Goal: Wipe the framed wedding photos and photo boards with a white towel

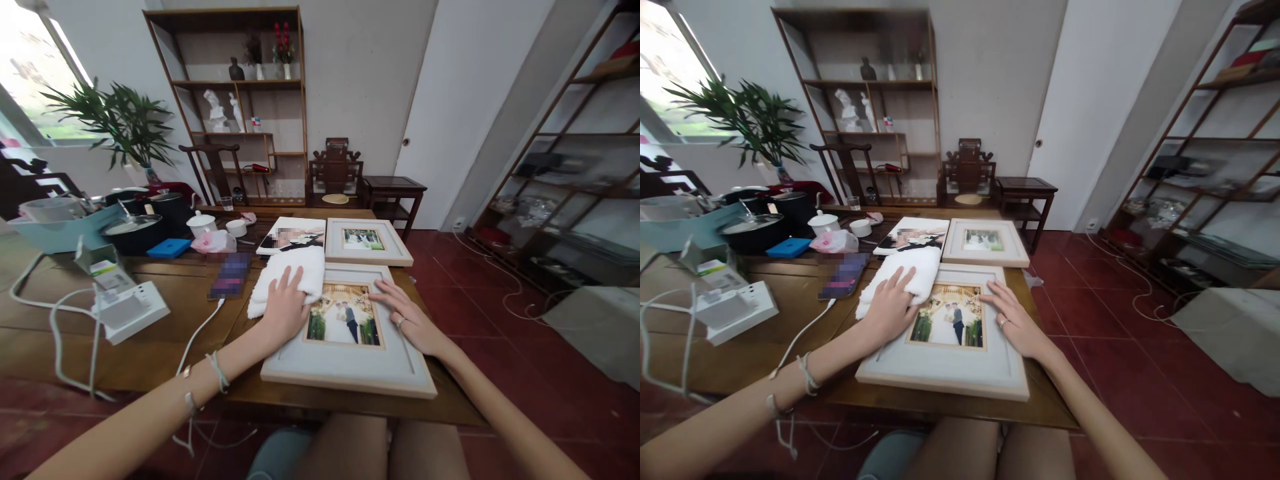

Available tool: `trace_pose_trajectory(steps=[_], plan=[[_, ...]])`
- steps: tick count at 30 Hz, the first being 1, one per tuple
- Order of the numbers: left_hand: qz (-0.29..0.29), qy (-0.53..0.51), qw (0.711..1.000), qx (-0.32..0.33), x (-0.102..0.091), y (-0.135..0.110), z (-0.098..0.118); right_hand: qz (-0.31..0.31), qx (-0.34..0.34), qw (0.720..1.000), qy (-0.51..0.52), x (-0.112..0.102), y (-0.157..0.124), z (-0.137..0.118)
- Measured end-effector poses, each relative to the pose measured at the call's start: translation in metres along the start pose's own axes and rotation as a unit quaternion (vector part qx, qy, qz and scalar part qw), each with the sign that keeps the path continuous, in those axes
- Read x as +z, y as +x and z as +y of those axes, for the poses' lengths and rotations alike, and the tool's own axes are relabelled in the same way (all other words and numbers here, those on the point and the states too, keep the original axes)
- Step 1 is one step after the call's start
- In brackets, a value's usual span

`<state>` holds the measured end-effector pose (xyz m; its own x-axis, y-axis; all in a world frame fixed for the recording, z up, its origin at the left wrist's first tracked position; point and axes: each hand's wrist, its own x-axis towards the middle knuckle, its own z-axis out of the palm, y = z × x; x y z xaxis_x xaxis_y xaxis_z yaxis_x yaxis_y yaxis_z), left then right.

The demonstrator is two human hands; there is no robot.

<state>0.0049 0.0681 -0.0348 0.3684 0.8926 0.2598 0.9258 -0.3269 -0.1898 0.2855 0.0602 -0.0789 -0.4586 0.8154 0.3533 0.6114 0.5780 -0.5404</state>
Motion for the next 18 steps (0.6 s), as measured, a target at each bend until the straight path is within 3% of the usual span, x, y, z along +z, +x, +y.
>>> trace_pose_trajectory(steps=[4,9,12,18], plan=[[-0.006,0.004,1.0,0.01,-0.002,0.006,-0.002,0.021,0.004,1.0,0.011,0.001,0.0,-0.001],[-0.031,0.02,0.997,0.074,-0.012,0.002,-0.006,0.04,0.003,0.998,0.043,0.002,0.001,0.001],[-0.069,0.022,0.993,0.092,-0.028,-0.014,-0.001,0.05,0.001,0.997,0.062,0.003,0.001,0.002],[-0.163,0.027,0.978,0.131,-0.067,-0.071,0.022,0.064,0.0,0.996,0.069,0.005,0.0,0.004]])
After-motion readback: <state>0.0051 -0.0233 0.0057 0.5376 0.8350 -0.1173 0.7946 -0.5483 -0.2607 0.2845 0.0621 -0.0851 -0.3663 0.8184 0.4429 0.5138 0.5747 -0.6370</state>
